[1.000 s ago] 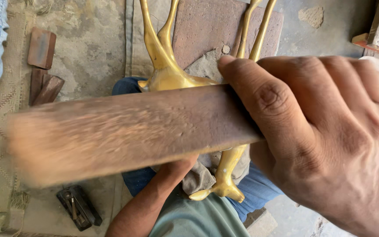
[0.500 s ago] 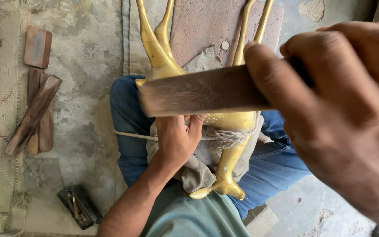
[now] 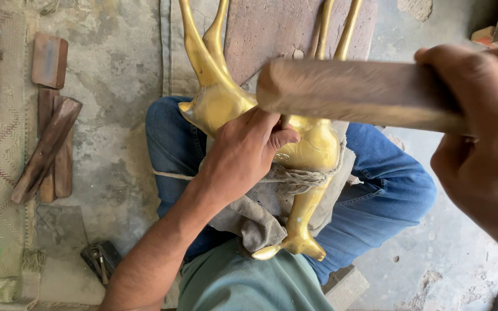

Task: The person ties a rope around a brass deer figurine resting on cloth on their lap, then holds a metal punch against the figurine's body and strikes the punch with a wooden mallet, repositioning the punch repeatedly to work the brass surface.

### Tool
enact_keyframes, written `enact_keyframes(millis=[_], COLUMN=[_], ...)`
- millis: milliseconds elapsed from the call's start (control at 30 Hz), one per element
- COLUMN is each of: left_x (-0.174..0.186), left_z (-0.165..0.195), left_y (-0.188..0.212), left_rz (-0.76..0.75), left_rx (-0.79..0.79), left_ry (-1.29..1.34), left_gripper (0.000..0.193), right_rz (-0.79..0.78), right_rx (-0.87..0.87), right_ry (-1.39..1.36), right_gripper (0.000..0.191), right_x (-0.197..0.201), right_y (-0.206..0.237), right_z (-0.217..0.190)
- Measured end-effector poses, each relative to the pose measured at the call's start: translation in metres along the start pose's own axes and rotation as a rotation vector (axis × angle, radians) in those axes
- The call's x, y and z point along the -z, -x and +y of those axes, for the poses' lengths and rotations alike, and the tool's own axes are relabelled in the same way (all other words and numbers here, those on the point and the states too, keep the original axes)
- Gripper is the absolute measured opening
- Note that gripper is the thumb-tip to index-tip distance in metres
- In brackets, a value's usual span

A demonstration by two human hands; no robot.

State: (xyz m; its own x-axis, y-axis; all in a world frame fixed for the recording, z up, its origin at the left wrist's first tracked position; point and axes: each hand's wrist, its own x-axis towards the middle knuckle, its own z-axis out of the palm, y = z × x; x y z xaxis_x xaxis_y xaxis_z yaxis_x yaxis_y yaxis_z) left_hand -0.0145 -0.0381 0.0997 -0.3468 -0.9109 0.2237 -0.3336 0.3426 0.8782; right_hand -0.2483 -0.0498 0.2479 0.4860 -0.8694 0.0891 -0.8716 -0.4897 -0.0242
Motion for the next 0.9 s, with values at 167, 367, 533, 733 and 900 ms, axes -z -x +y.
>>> enact_keyframes(millis=[167,367,533,733,900], left_x=[0.004,0.002,-0.001,0.0,0.009], left_z=[0.004,0.003,0.001,-0.001,-0.007], left_y=[-0.009,-0.016,-0.019,-0.028,-0.038], left_rz=[-0.083,-0.209,-0.269,-0.274,-0.317], left_rx=[0.029,0.035,-0.042,-0.018,-0.038], left_ry=[-0.013,0.031,-0.037,-0.055,0.012], left_gripper=[0.029,0.03,0.038,0.024,0.042], right_rz=[-0.037,0.033,0.009,0.125,0.288], right_rx=[-0.299,-0.208,-0.444,-0.404,-0.934], right_ry=[-0.193,-0.28,-0.266,-0.037,-0.621], right_gripper=[0.06,0.049,0.051,0.044,0.043], right_x=[-0.019,-0.035,-0.042,-0.057,-0.084], right_y=[0.026,0.046,0.061,0.108,0.147], right_z=[0.011,0.018,0.014,0.001,-0.021])
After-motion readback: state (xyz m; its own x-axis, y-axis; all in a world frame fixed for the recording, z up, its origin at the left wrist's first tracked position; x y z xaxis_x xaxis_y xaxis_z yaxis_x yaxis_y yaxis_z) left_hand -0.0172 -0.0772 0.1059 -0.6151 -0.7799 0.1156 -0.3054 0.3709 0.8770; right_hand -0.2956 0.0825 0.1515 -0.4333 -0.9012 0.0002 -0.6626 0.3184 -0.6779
